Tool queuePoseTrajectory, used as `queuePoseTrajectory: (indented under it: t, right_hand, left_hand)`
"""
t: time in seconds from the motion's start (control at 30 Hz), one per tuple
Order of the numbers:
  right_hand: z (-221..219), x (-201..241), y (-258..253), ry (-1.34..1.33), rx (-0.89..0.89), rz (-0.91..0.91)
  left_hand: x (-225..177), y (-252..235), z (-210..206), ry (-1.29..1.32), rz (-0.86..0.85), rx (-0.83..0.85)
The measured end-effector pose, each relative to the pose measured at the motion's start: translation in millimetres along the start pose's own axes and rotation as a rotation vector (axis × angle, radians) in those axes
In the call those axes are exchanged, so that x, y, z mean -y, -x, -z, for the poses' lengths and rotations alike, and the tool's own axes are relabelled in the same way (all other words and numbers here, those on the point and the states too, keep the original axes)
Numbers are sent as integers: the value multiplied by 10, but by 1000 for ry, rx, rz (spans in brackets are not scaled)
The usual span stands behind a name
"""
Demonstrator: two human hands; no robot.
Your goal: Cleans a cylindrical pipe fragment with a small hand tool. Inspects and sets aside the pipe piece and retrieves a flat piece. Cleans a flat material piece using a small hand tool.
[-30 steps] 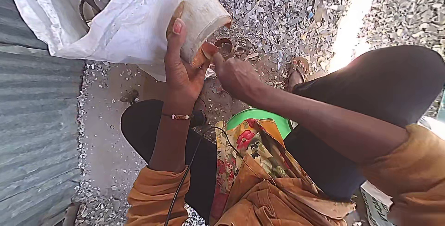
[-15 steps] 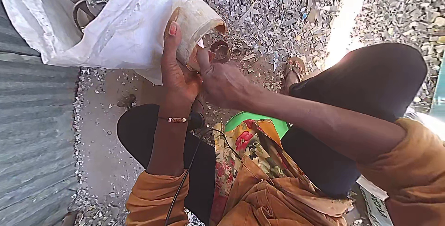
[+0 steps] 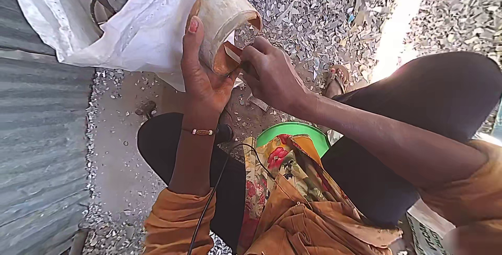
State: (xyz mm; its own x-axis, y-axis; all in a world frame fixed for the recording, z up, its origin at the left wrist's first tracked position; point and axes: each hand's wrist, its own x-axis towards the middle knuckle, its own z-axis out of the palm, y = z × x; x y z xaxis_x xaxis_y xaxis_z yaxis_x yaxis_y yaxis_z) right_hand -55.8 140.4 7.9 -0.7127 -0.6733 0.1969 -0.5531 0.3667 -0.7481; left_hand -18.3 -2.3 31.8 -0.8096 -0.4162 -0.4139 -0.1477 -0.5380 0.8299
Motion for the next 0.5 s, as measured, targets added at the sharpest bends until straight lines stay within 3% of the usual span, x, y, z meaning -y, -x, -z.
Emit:
queuePoseTrajectory:
  t: [0.13, 0.3, 0.5]
  right_hand:
    - [-2, 21, 77, -103, -23, 121]
    - [27, -104, -60, 40, -42, -3]
    - [-73, 33, 107, -58, -139, 222]
  left_hand:
    - [-16, 35, 9, -31, -65, 28]
    - [-18, 15, -10, 26, 22, -29]
    - [-15, -6, 1, -5, -102, 70]
